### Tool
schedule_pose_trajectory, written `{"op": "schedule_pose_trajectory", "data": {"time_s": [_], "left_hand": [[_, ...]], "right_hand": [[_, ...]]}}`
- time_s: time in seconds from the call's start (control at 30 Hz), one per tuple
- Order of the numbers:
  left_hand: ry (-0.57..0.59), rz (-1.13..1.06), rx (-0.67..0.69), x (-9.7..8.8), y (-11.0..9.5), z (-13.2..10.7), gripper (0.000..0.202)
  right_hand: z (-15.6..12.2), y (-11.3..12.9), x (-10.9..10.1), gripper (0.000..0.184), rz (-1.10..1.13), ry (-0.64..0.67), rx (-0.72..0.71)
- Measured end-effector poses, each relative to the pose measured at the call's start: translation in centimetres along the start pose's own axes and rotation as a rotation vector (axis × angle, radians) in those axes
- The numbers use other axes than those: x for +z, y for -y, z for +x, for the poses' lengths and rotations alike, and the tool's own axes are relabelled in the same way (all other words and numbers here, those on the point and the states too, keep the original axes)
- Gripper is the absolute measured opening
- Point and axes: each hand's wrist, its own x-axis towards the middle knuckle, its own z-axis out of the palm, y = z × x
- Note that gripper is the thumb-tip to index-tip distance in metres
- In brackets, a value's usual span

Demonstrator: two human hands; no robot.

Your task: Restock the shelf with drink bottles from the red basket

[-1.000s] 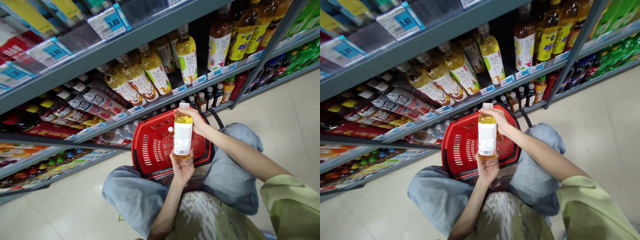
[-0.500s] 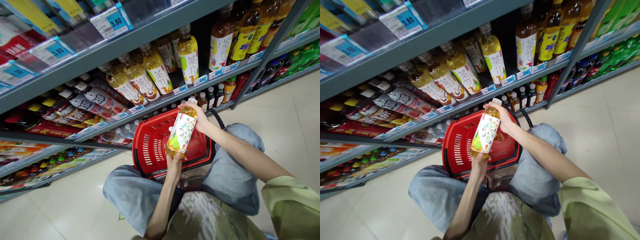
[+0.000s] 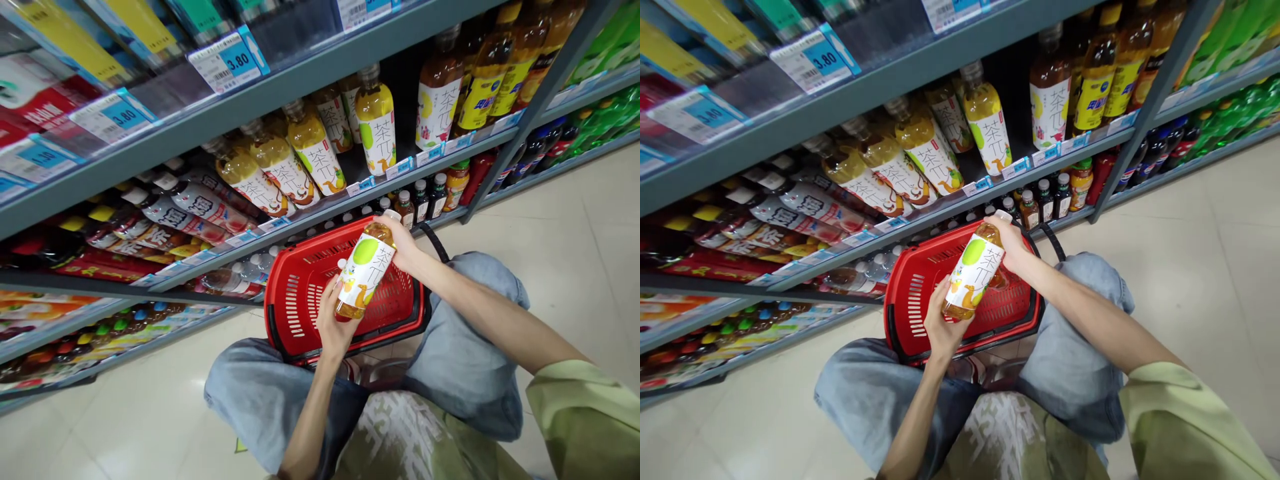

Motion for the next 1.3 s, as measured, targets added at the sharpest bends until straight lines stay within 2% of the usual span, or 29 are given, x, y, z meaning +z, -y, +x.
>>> {"op": "schedule_pose_trajectory", "data": {"time_s": [0.1, 0.2, 0.3, 0.37, 0.43, 0.5, 0.6, 0.67, 0.73, 0.8, 0.87, 0.93, 1.0, 1.07, 1.17, 1.3], "left_hand": [[0.134, 0.072, 0.096, -0.9, 1.2, 1.6, 0.075], [0.380, 0.190, 0.181, -2.6, 1.3, 4.8, 0.071], [0.586, 0.315, 0.297, -3.9, -0.7, 9.4, 0.058], [0.579, 0.343, 0.394, -3.7, -3.1, 13.0, 0.052], [0.533, 0.373, 0.515, -2.6, -5.8, 16.8, 0.041], [0.510, 0.456, 0.621, -0.7, -8.4, 20.9, 0.038], [0.474, 0.580, 0.686, 2.6, -10.9, 26.9, 0.040], [0.428, 0.671, 0.693, 4.6, -11.7, 30.3, 0.043], [0.404, 0.775, 0.680, 6.4, -11.7, 32.9, 0.047], [0.398, 0.861, 0.655, 7.7, -11.3, 34.6, 0.062], [0.381, 0.891, 0.638, 8.8, -10.6, 35.7, 0.068], [0.349, 0.861, 0.644, 9.6, -9.9, 36.6, 0.065], [0.337, 0.819, 0.658, 10.2, -9.6, 37.3, 0.070], [0.368, 0.824, 0.654, 10.5, -9.8, 37.8, 0.070], [0.443, 0.923, 0.617, 10.5, -10.8, 38.2, 0.068], [0.443, 1.017, 0.585, 10.0, -12.0, 37.9, 0.072]], "right_hand": [[-0.6, 0.2, 0.2, 0.021, 0.016, -0.130, -0.047], [-1.5, 0.6, 0.3, 0.021, -0.101, -0.145, -0.218], [-3.0, 0.7, 0.2, 0.021, -0.443, -0.091, -0.487], [-4.0, 0.6, 0.0, 0.017, -0.719, 0.013, -0.675], [-4.9, 0.3, 0.0, 0.015, -0.950, 0.164, -0.823], [-5.4, -0.1, 0.0, 0.014, -1.102, 0.260, -0.863], [-5.7, -0.7, 0.0, 0.016, -1.147, 0.211, -0.754], [-5.7, -1.2, 0.1, 0.020, -1.133, 0.182, -0.675], [-5.9, -1.8, 0.1, 0.022, -1.154, 0.206, -0.633], [-6.2, -2.3, 0.0, 0.021, -1.201, 0.287, -0.640], [-6.6, -2.7, -0.1, 0.018, -1.238, 0.356, -0.650], [-6.9, -2.7, -0.1, 0.018, -1.242, 0.355, -0.612], [-7.2, -2.5, -0.1, 0.024, -1.222, 0.298, -0.544], [-7.3, -2.3, 0.0, 0.027, -1.206, 0.272, -0.509], [-7.4, -2.1, -0.1, 0.024, -1.210, 0.306, -0.525], [-6.9, -2.3, -0.3, 0.023, -1.195, 0.318, -0.554]]}}
